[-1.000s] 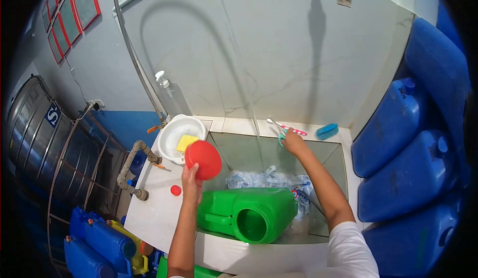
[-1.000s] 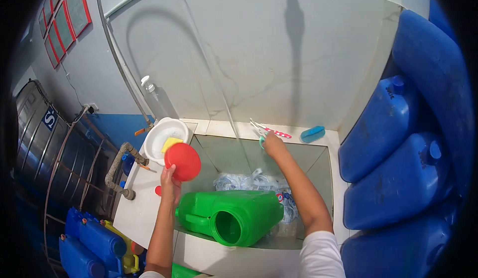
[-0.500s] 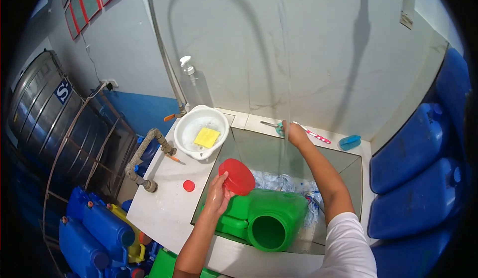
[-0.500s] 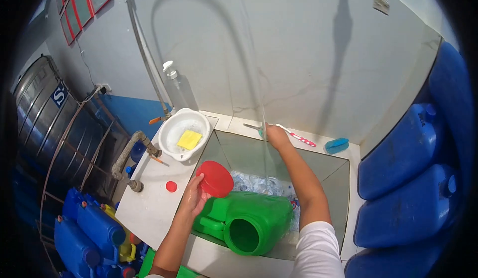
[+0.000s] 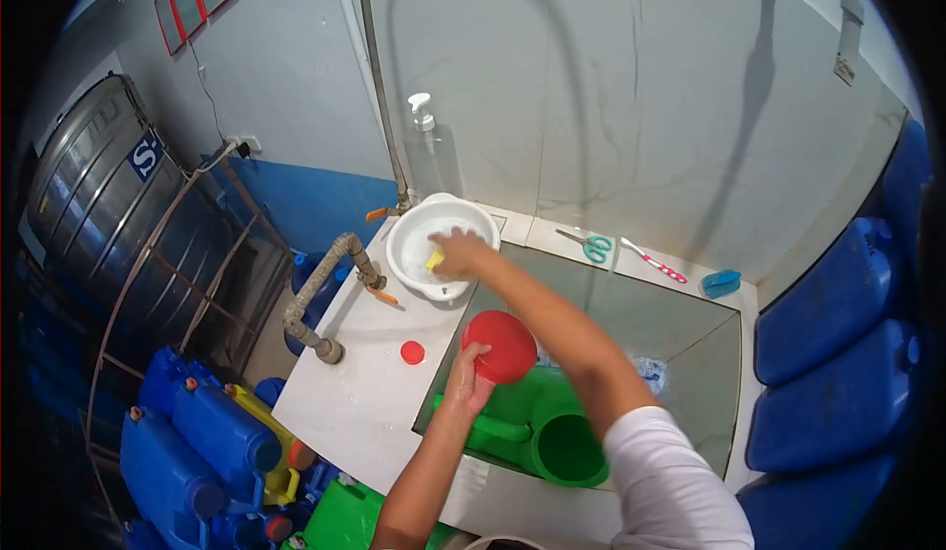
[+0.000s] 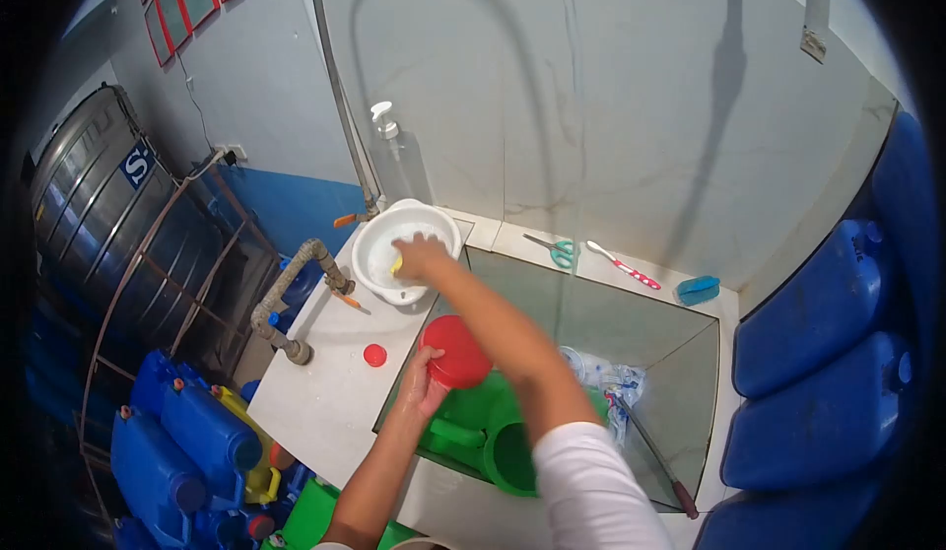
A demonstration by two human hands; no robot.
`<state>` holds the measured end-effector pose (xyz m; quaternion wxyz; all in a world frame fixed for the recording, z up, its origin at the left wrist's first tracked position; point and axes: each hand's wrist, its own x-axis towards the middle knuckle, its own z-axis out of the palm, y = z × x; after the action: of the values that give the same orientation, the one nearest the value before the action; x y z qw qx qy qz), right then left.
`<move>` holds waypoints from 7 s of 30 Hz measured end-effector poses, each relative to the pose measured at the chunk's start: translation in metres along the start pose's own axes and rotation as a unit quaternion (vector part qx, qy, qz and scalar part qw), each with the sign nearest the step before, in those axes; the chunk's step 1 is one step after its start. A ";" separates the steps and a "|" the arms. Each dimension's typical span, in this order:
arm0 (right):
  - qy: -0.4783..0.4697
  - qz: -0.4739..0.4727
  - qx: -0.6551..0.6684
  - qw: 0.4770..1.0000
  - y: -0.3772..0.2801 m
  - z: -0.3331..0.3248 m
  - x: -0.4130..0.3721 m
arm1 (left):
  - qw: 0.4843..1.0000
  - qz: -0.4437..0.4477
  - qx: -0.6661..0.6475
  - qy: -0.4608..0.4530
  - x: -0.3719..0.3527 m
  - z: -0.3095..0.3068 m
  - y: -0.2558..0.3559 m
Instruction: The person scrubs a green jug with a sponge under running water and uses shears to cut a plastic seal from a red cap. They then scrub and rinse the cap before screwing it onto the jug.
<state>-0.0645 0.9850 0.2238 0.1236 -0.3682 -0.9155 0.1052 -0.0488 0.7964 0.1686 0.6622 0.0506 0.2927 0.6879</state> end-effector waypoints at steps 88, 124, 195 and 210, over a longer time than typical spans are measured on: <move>0.340 0.143 0.003 0.930 0.112 -0.006 -0.280 | 0.554 0.117 0.820 -0.081 0.046 0.095 -0.075; 0.222 0.359 0.183 0.888 0.193 0.178 -0.257 | 0.723 0.022 0.670 0.165 0.024 -0.032 -0.027; -0.008 0.667 0.271 0.694 0.183 0.225 -0.456 | 0.822 0.085 0.545 0.145 0.084 -0.018 -0.039; 0.229 0.279 0.090 0.928 0.262 0.181 -0.464 | 0.262 0.366 0.892 0.043 0.035 0.038 -0.055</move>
<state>0.3744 0.8265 -0.0907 0.3279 -0.6105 -0.7090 0.1303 0.0125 0.8396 0.1630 -0.1367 0.6812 0.7003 0.1636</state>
